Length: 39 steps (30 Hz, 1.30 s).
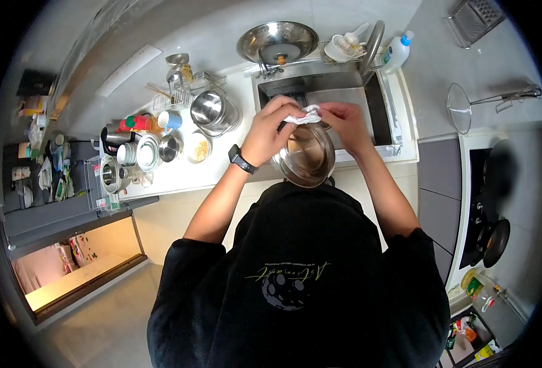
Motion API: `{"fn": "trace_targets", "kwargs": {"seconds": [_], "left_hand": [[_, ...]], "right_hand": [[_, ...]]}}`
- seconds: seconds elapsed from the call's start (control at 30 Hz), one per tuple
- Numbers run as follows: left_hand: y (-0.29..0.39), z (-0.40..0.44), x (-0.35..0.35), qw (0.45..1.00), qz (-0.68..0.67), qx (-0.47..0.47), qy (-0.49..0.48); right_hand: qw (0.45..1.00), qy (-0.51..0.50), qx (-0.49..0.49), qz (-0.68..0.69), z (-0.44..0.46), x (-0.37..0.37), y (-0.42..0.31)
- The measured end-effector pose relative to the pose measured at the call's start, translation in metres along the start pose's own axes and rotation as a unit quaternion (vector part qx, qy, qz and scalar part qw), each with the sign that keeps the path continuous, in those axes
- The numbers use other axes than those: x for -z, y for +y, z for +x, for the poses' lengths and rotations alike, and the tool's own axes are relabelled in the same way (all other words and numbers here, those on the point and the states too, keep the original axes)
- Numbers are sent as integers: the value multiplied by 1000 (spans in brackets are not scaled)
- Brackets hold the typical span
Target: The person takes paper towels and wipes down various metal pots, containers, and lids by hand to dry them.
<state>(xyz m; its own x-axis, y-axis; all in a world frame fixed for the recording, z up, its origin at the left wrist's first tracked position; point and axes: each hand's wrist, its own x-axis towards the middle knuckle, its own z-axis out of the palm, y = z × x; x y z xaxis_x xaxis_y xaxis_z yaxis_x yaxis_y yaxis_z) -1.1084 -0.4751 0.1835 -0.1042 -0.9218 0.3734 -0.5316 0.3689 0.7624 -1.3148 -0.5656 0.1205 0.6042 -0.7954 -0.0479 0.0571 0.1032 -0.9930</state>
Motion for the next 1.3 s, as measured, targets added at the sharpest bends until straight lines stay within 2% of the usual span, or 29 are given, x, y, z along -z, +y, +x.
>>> {"fn": "trace_targets", "kwargs": {"seconds": [0.03,0.1,0.17,0.23,0.3,0.37,0.4,0.47,0.57,0.63,0.7,0.77,0.83,0.9,0.97,1.03,1.17,1.2,1.3], "left_hand": [[1,0,2,1000,18,-17,0],[0,4,9,998,54,-36,2],[2,5,16,993,98,-62,-34],[7,10,16,987,137,-72,-42],[3,13,12,959,233,-139,-81],[2,16,6,950,255,-150,-97],[-1,17,1,943,263,-175,-103],[-3,21,-5,926,290,-218,-107],[-9,30,-6,911,331,-229,-87],[-15,29,-2,940,294,-156,-76],[-26,17,-7,963,246,-21,-106],[-37,8,-12,966,231,-36,-110],[-39,16,-11,968,219,-57,-107],[-37,20,-10,973,191,-21,-130],[-40,20,-8,975,173,7,-136],[-45,15,-8,984,170,23,-47],[-52,-11,-18,982,144,111,42],[-48,-17,-26,981,93,155,74],[-59,-41,-59,960,73,252,99]], "right_hand": [[1000,-1,-1,0,-3,0,-7],[995,57,-58,61,-13,3,-28],[996,42,-53,54,-23,8,-31],[984,-33,8,-173,-30,10,-26],[984,-63,-2,-165,-32,5,-25],[986,-112,-96,-83,-30,0,-23],[991,-106,-70,-42,-30,-2,-8],[993,-87,-77,-19,-29,-4,9],[996,-54,-66,41,-28,-5,31],[981,15,-94,168,-27,-6,31],[981,12,-94,171,-26,-4,33],[997,16,-75,27,-31,-9,49],[997,0,-63,39,-29,-6,49],[991,-9,-96,91,-30,-3,47],[995,-7,-79,68,-30,-2,50],[986,61,-103,116,-31,-1,53],[975,138,-111,134,-33,-3,60],[969,171,-100,148,-31,-5,61],[959,211,-60,181,-23,-11,57]]}}
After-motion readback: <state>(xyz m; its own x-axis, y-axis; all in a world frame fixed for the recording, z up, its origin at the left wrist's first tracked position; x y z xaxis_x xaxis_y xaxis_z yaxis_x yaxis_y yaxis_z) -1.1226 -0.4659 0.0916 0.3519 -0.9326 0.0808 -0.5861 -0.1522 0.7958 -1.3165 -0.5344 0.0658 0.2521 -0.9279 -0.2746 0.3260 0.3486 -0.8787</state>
